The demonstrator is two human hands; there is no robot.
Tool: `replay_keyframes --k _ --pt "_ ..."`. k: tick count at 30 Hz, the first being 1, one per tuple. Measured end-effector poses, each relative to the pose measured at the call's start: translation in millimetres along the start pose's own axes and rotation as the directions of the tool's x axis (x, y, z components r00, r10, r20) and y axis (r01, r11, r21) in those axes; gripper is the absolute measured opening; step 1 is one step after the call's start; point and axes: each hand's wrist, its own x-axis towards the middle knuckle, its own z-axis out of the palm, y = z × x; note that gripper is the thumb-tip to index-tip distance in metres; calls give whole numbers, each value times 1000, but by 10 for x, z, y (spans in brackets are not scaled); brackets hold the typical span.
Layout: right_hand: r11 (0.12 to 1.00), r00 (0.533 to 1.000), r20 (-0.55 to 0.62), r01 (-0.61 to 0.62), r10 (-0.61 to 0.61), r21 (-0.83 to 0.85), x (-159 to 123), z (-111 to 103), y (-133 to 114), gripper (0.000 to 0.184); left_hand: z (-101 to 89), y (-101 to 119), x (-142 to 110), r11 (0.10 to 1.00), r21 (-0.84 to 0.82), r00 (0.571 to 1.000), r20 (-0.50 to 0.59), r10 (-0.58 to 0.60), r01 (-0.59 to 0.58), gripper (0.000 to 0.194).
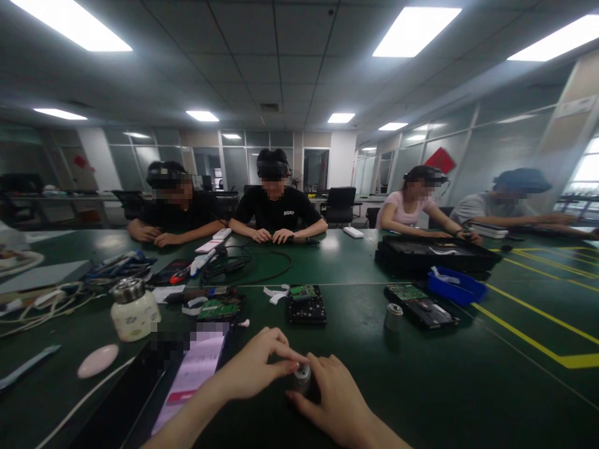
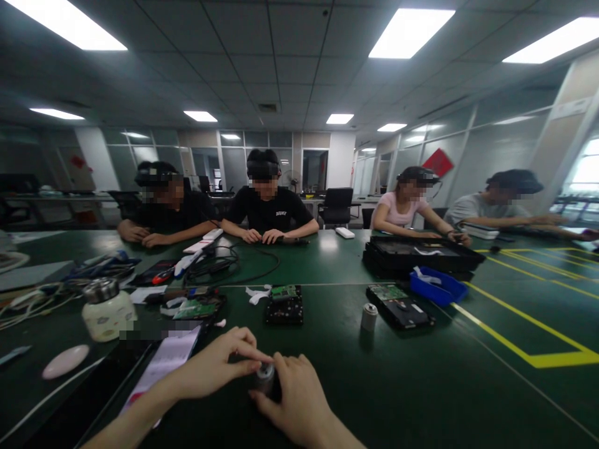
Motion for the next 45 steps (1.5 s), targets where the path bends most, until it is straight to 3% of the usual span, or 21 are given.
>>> replay_keyframes --k 6,14,18,21,24,30,37,43,45 --pt "1000 1000 5 -5 5 -20 10 -5 -13 30 56 8 23 999 22 995 -95 -42 45 18" --pt "999 1000 7 3 -3 -33 25 -16 -23 27 183 45 3 995 -20 956 -274 -102 100 19" --pt "1000 1000 13 -6 6 -26 15 -30 -29 26 76 24 8 997 -54 984 -169 -54 46 32" --pt "1000 1000 16 3 -2 -25 13 -30 -26 30 27 -12 17 998 -46 996 -83 -34 30 22" --pt "1000 1000 10 6 -5 -28 13 -31 -26 30 63 -57 36 999 -47 998 -64 -25 22 20" --pt "1000 1000 16 7 -6 -26 10 -40 -30 28 174 -124 78 989 -121 985 -142 -96 79 25" --pt "999 1000 13 -1 2 -42 17 -38 -28 30 186 -83 58 982 -143 978 -149 -145 124 25" --pt "999 1000 11 -2 3 -49 8 -17 -20 34 241 20 22 980 -85 928 -317 -197 179 26" --pt "999 1000 8 -5 5 -49 5 -14 -17 32 221 42 15 984 -64 929 -326 -177 165 25"
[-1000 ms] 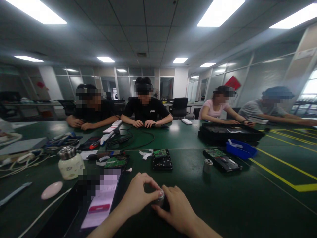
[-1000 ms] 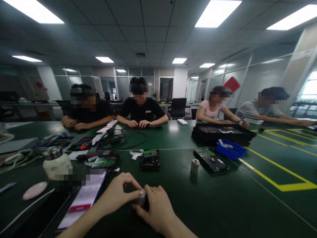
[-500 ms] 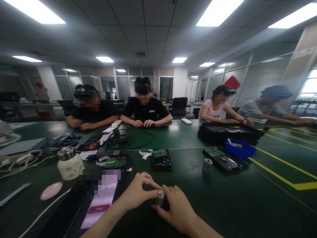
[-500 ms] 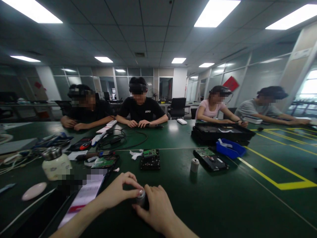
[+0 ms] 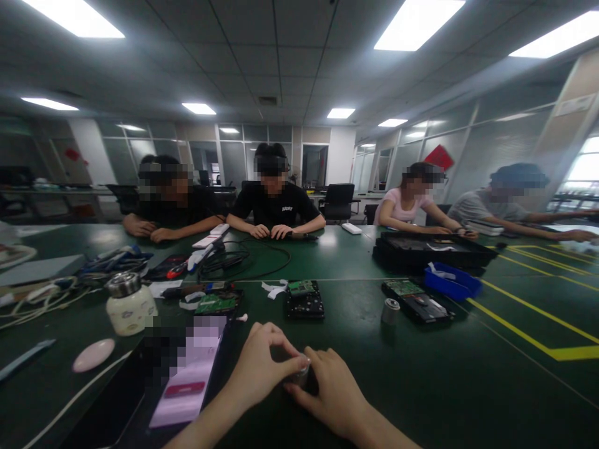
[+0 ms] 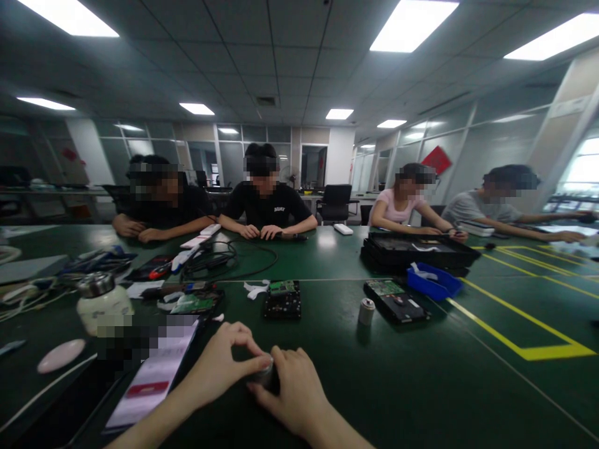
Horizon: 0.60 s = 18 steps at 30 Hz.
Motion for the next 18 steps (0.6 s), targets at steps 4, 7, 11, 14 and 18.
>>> replay_keyframes --k 4,7,11,14,18 --pt "1000 1000 7 1 -1 -1 8 -2 3 29 -90 -36 47 996 -9 985 149 89 -89 28" --pt "1000 1000 0 11 -11 4 16 -3 2 29 -116 -101 91 993 -29 964 236 120 -116 23" --pt "1000 1000 4 -7 7 26 13 2 -1 29 -86 -108 87 994 -38 964 244 111 -105 22" --pt "999 1000 13 -18 17 32 6 3 1 31 -57 -31 37 995 -17 973 207 99 -98 21" --pt "999 1000 14 -16 15 41 9 -17 -5 28 -73 69 6 995 15 990 102 96 -98 18"
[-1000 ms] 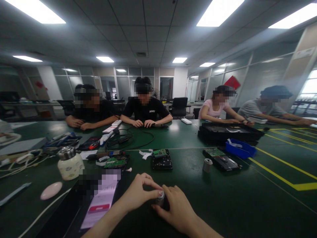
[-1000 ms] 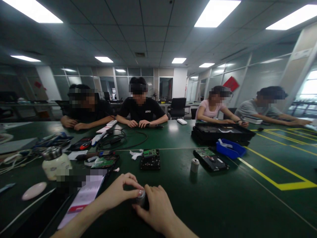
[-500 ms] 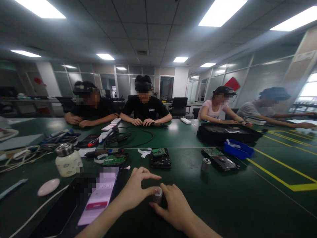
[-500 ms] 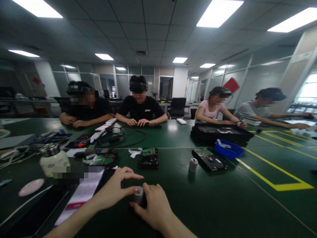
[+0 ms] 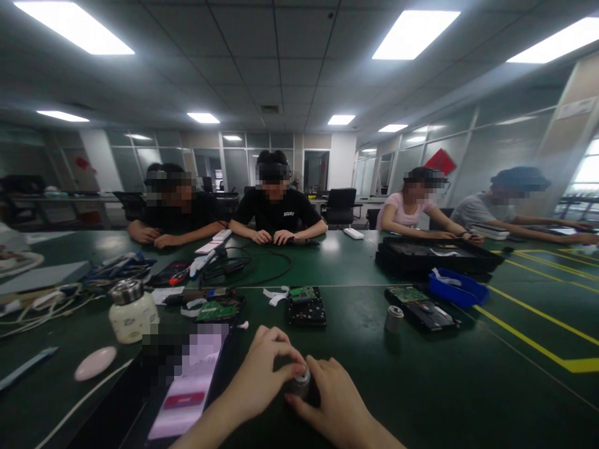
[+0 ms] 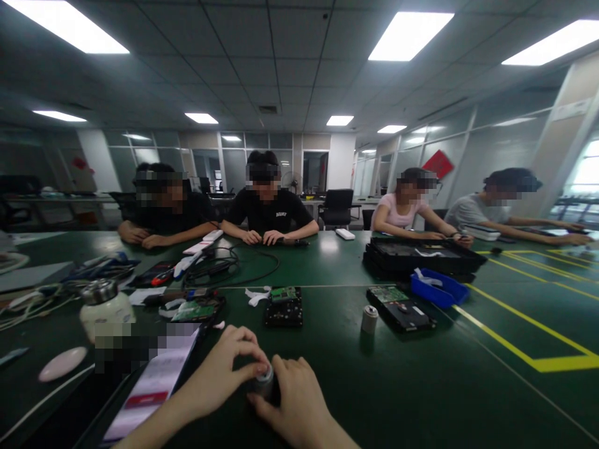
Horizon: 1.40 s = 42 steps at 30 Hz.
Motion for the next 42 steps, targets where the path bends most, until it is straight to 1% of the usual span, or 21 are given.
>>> replay_keyframes --k 2,4,5,6,8,9,12,14,17,20,22,24,26,29,30,32,36,39,42 --pt "1000 1000 -2 -4 4 -1 4 -6 -7 28 -33 -24 32 1000 -5 997 -73 11 -11 20" --pt "1000 1000 -4 -17 17 -12 4 -1 -8 30 -43 -124 85 1000 -15 985 -172 6 -9 25" --pt "1000 1000 -4 -23 23 -18 2 7 -6 31 -27 -198 112 1000 -17 973 -231 -21 18 27" --pt "999 1000 -6 -28 28 -20 -1 18 0 31 5 -282 136 997 -19 960 -269 -73 70 30" --pt "1000 1000 -14 -28 28 -12 -7 43 15 32 105 -451 168 984 -27 939 -294 -177 177 35" --pt "1000 999 -20 -27 27 -4 -8 54 24 32 163 -524 175 980 -3 930 -317 -188 197 35" --pt "1000 999 -26 -23 23 15 -9 66 38 35 295 -660 171 979 54 914 -372 -162 195 31" --pt "1000 999 -21 -26 26 9 -7 54 32 36 326 -695 164 977 81 908 -393 -149 196 29" --pt "999 999 -10 -33 33 -18 -3 29 12 33 327 -727 164 970 117 906 -396 -150 212 29" --pt "999 1000 -8 -25 25 -25 -3 25 4 32 318 -736 169 968 131 911 -385 -151 216 31" --pt "999 1000 -17 -19 19 -27 -8 35 8 30 275 -680 166 974 99 914 -375 -153 204 31" --pt "999 1000 -24 -16 15 -33 -13 46 13 29 174 -548 152 985 47 921 -364 -140 169 29" --pt "999 999 -33 -12 10 -36 -16 54 19 28 28 -358 127 995 21 940 -332 -81 94 25" --pt "1000 999 -41 -7 6 -28 -11 60 30 28 -158 -91 80 1000 11 980 -199 7 -5 20" --pt "1000 999 -37 -7 6 -22 -7 62 35 28 -183 -37 65 1000 12 987 -158 7 -6 19" --pt "1000 1000 -26 -8 8 -12 0 71 49 29 -164 0 43 1000 0 995 -95 -13 13 16" --pt "1000 1000 -28 -2 3 12 0 97 73 33 4 -90 37 996 -57 998 -15 -63 62 14" --pt "1000 1000 -28 -4 5 23 -7 101 71 34 61 -142 54 996 -66 998 9 -64 65 15" --pt "1000 1000 -24 -9 9 20 -9 84 58 35 41 -138 69 996 -72 999 10 -49 50 17"
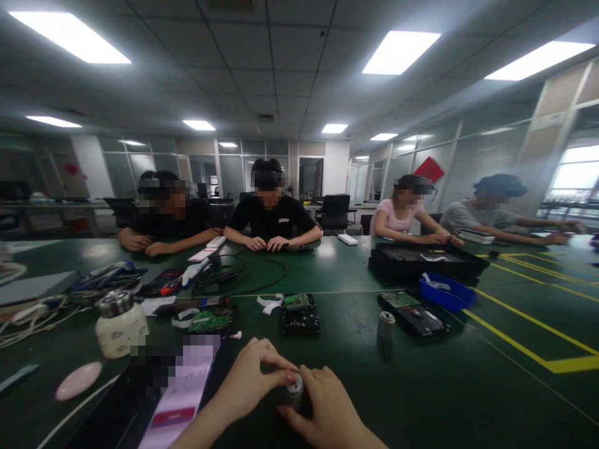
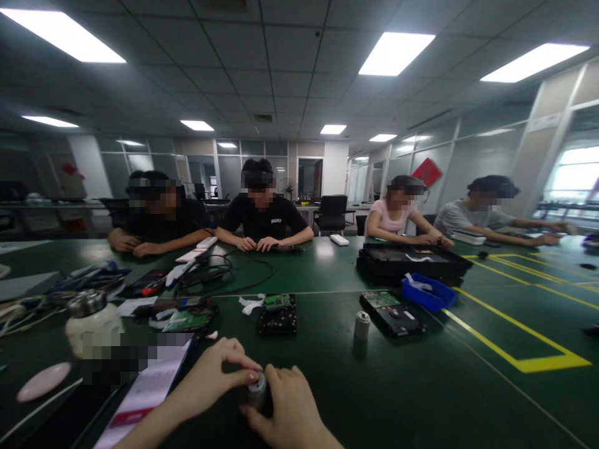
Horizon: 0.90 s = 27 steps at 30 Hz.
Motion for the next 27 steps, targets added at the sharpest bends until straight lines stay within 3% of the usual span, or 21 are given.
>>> replay_keyframes --k 12,23,27 --pt "1000 1000 7 6 -6 -3 -15 -40 -38 34 -14 89 -56 997 79 1000 25 18 -20 14" --pt "1000 999 -17 27 -27 -1 -9 -10 -14 35 -219 79 -96 994 84 956 291 48 -75 35" --pt "999 1000 1 11 -11 -36 1 -41 -47 32 -334 88 -88 989 138 952 304 14 -59 32"
